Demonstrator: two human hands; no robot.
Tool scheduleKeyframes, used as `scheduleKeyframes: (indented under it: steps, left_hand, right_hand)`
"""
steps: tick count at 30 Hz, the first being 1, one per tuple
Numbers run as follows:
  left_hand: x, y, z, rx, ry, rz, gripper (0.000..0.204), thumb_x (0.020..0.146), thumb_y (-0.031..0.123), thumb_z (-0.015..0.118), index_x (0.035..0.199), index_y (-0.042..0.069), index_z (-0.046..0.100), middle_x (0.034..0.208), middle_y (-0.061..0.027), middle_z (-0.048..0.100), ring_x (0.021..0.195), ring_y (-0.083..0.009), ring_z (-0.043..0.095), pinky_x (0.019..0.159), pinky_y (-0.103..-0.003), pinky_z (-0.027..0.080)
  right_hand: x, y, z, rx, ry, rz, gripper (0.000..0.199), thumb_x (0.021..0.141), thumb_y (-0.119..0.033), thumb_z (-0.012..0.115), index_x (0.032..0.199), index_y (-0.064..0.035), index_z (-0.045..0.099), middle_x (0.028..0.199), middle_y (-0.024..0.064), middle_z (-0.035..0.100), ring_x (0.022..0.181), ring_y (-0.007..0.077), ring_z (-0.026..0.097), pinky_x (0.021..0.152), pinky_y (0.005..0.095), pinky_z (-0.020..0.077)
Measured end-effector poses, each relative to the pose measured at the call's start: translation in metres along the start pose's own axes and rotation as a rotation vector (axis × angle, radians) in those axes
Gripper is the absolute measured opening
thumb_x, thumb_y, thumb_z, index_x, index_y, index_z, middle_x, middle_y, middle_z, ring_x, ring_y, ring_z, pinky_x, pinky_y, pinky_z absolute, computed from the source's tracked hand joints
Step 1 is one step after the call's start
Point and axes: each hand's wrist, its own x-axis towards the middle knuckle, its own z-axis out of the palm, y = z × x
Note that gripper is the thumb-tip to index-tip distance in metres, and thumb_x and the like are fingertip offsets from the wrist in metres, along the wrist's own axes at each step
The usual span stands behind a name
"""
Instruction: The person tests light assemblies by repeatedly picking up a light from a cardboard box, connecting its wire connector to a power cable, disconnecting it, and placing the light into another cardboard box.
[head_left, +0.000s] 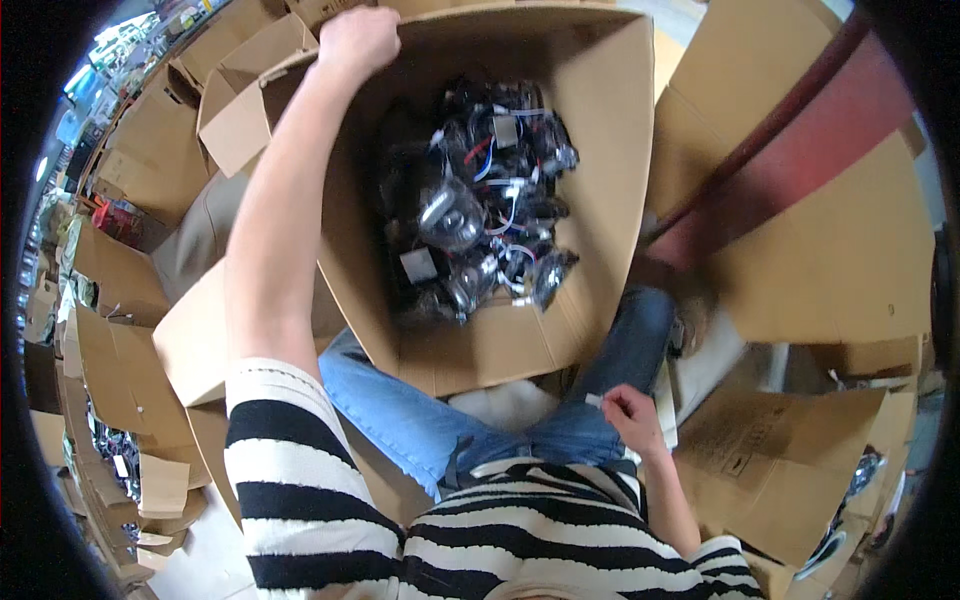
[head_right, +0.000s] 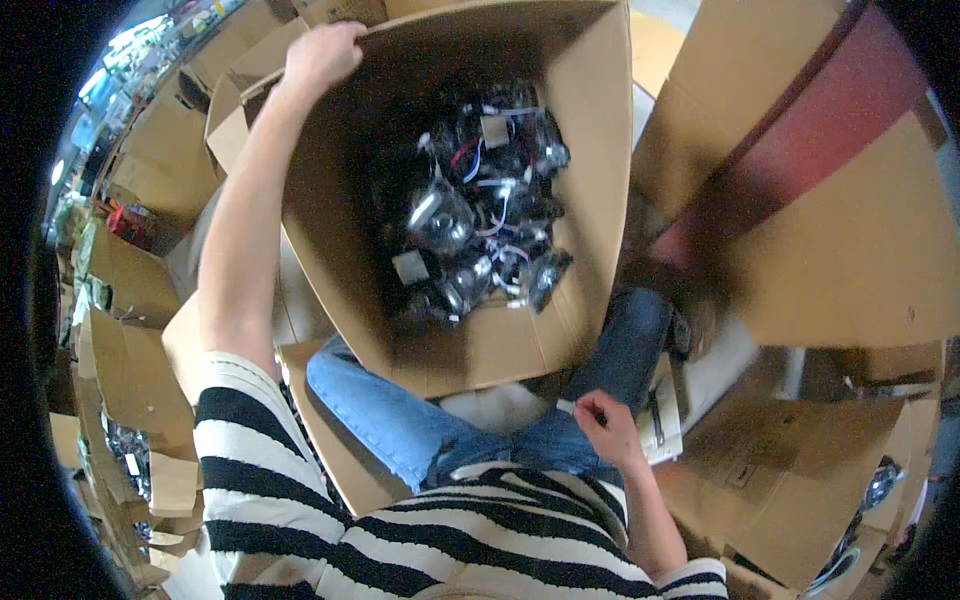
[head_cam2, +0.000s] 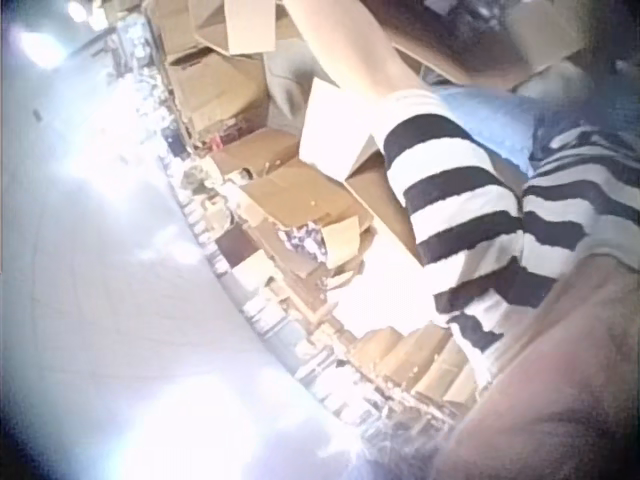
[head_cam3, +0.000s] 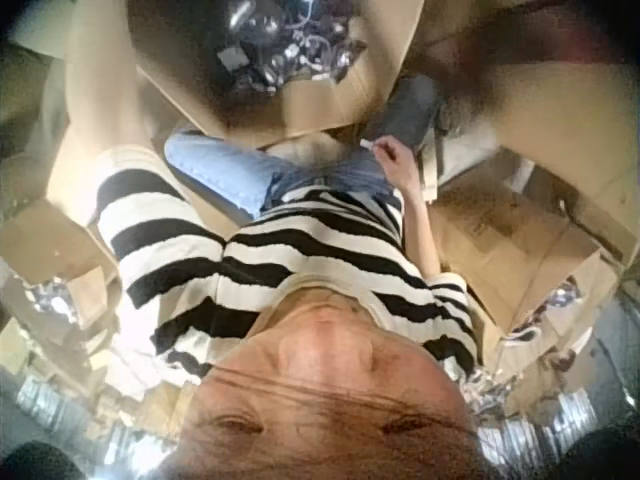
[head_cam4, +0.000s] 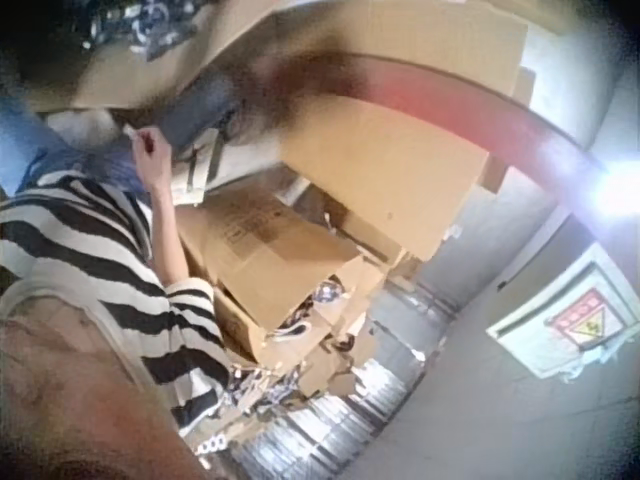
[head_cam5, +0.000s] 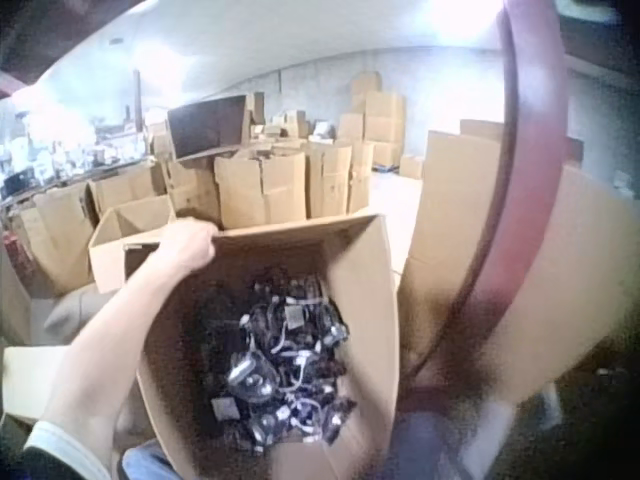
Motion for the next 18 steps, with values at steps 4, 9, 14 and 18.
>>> scheduleKeyframes:
  steps: [4, 9, 14, 18]
  left_hand:
    - [-0.06, 0.011, -0.008, -0.01, 0.149, 0.142, 0.029, 0.074, 0.016, 0.045, 0.101, 0.017, 0.055, 0.086, -0.011, 0.06, 0.081, -0.0293, 0.056, 0.069, -0.04, 0.045]
    - [-0.241, 0.06, -0.035, -0.263, 0.432, 0.197, 0.035, 0.064, -0.001, 0.054, 0.098, 0.005, 0.056, 0.085, -0.0093, 0.06, 0.077, -0.0245, 0.058, 0.064, -0.036, 0.047]
    - [-0.178, 0.032, -0.032, -0.26, 0.454, 0.224, 0.041, 0.056, 0.006, 0.065, 0.096, 0.012, 0.056, 0.09, -0.0025, 0.058, 0.082, -0.02, 0.056, 0.068, -0.029, 0.045]
    - [-0.169, 0.028, -0.017, -0.214, 0.535, 0.225, 0.039, 0.06, 0.003, 0.063, 0.097, 0.012, 0.059, 0.091, -0.0044, 0.06, 0.081, -0.0202, 0.057, 0.068, -0.028, 0.046]
  right_hand:
    - [0.004, 0.001, 0.005, 0.012, -0.087, -0.005, 0.009, 0.077, -0.008, 0.054, 0.08, 0.0005, 0.053, 0.062, 0.0001, 0.049, 0.057, 0.005, 0.041, 0.051, 0.02, 0.0352]
    - [-0.034, 0.03, -0.005, 0.127, -0.146, 0.06, 0.008, 0.078, -0.007, 0.052, 0.08, 0.0007, 0.054, 0.065, 0.0033, 0.052, 0.059, 0.0088, 0.047, 0.052, 0.0221, 0.0374]
    - [0.03, -0.007, 0.027, -0.163, -0.383, -0.075, 0.008, 0.078, -0.009, 0.053, 0.081, -0.0022, 0.052, 0.062, 0.0079, 0.053, 0.054, 0.0132, 0.048, 0.051, 0.0265, 0.0395]
    - [0.026, -0.02, 0.029, -0.211, -0.434, 0.006, 0.009, 0.077, -0.01, 0.054, 0.081, -0.0025, 0.052, 0.061, 0.0082, 0.053, 0.053, 0.0121, 0.048, 0.051, 0.0262, 0.04]
